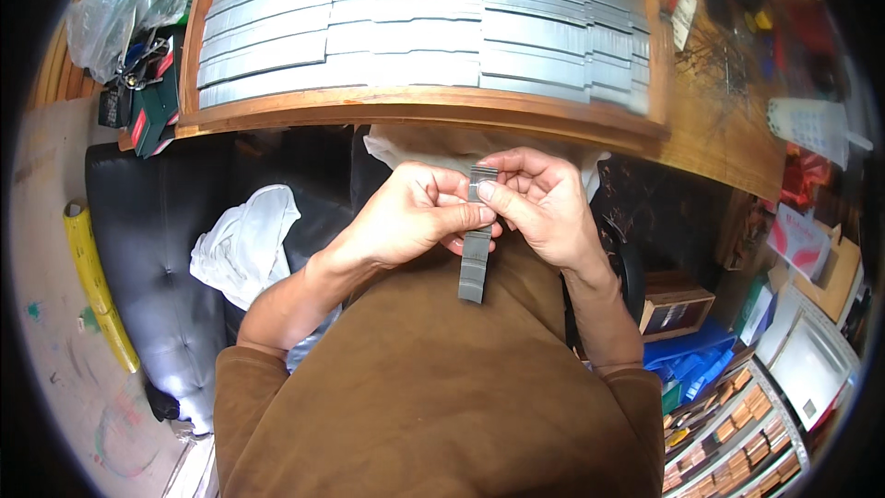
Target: The person holds a small metallic strip and repeatedly bends and aligns its segments with both hands. They occasionally reach for a small tool from the table to assist with the alignment, then continue folding the strip. The work is performed over a wooden tray filled with similar metallic strips.
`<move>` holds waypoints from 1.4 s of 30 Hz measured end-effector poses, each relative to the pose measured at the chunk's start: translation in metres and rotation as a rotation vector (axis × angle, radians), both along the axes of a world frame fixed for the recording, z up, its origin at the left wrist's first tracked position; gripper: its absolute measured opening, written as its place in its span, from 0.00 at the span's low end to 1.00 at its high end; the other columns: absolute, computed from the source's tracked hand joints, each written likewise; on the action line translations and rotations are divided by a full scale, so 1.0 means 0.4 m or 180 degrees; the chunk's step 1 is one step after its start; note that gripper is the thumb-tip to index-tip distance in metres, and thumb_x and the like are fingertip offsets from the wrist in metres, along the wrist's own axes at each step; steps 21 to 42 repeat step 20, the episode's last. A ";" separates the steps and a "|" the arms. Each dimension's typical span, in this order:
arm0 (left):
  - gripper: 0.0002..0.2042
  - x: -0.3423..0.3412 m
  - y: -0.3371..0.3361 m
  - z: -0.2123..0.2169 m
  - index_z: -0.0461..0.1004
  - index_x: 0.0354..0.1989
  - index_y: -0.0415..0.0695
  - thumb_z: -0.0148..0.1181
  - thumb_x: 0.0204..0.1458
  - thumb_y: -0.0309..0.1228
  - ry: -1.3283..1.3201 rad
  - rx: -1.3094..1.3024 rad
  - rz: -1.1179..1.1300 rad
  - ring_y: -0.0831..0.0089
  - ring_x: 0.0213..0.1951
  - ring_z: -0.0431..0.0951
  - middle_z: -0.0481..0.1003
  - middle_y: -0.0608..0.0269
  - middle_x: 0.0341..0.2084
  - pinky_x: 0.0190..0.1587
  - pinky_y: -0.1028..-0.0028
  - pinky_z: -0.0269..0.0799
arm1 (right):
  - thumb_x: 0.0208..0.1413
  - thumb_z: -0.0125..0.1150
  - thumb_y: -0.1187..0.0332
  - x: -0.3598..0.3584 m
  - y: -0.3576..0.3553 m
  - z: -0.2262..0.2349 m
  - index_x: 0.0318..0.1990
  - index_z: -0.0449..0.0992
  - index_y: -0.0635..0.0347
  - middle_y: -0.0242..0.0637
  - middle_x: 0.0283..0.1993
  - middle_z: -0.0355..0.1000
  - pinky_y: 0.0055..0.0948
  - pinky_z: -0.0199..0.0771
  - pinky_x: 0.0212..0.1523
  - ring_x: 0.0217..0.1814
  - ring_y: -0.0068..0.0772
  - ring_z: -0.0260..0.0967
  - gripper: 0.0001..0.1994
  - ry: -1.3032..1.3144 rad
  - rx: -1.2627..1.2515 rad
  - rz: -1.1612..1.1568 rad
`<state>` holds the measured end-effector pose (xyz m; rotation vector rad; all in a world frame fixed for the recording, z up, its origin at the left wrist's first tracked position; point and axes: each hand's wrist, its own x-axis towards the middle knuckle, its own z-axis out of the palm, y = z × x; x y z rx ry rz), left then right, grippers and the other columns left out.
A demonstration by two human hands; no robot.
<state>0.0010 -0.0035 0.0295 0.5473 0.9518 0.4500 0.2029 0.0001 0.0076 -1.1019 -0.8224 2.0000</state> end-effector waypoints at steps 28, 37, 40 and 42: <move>0.09 -0.022 0.066 -0.062 0.79 0.42 0.38 0.64 0.63 0.33 0.0100 0.0383 -0.0102 0.74 0.40 0.86 0.85 0.59 0.36 0.40 0.80 0.81 | 0.60 0.69 0.76 -0.052 0.015 -0.054 0.44 0.83 0.68 0.34 0.31 0.79 0.17 0.70 0.26 0.25 0.18 0.70 0.07 -0.0026 -0.0044 -0.0766; 0.09 -0.022 0.066 -0.062 0.79 0.42 0.38 0.64 0.63 0.33 0.0100 0.0383 -0.0102 0.74 0.40 0.86 0.85 0.59 0.36 0.40 0.80 0.81 | 0.60 0.69 0.76 -0.052 0.015 -0.054 0.44 0.83 0.68 0.34 0.31 0.79 0.17 0.70 0.26 0.25 0.18 0.70 0.07 -0.0026 -0.0044 -0.0766; 0.09 -0.022 0.066 -0.062 0.79 0.42 0.38 0.64 0.63 0.33 0.0100 0.0383 -0.0102 0.74 0.40 0.86 0.85 0.59 0.36 0.40 0.80 0.81 | 0.60 0.69 0.76 -0.052 0.015 -0.054 0.44 0.83 0.68 0.34 0.31 0.79 0.17 0.70 0.26 0.25 0.18 0.70 0.07 -0.0026 -0.0044 -0.0766; 0.09 -0.022 0.066 -0.062 0.79 0.42 0.38 0.64 0.63 0.33 0.0100 0.0383 -0.0102 0.74 0.40 0.86 0.85 0.59 0.36 0.40 0.80 0.81 | 0.60 0.69 0.76 -0.052 0.015 -0.054 0.44 0.83 0.68 0.34 0.31 0.79 0.17 0.70 0.26 0.25 0.18 0.70 0.07 -0.0026 -0.0044 -0.0766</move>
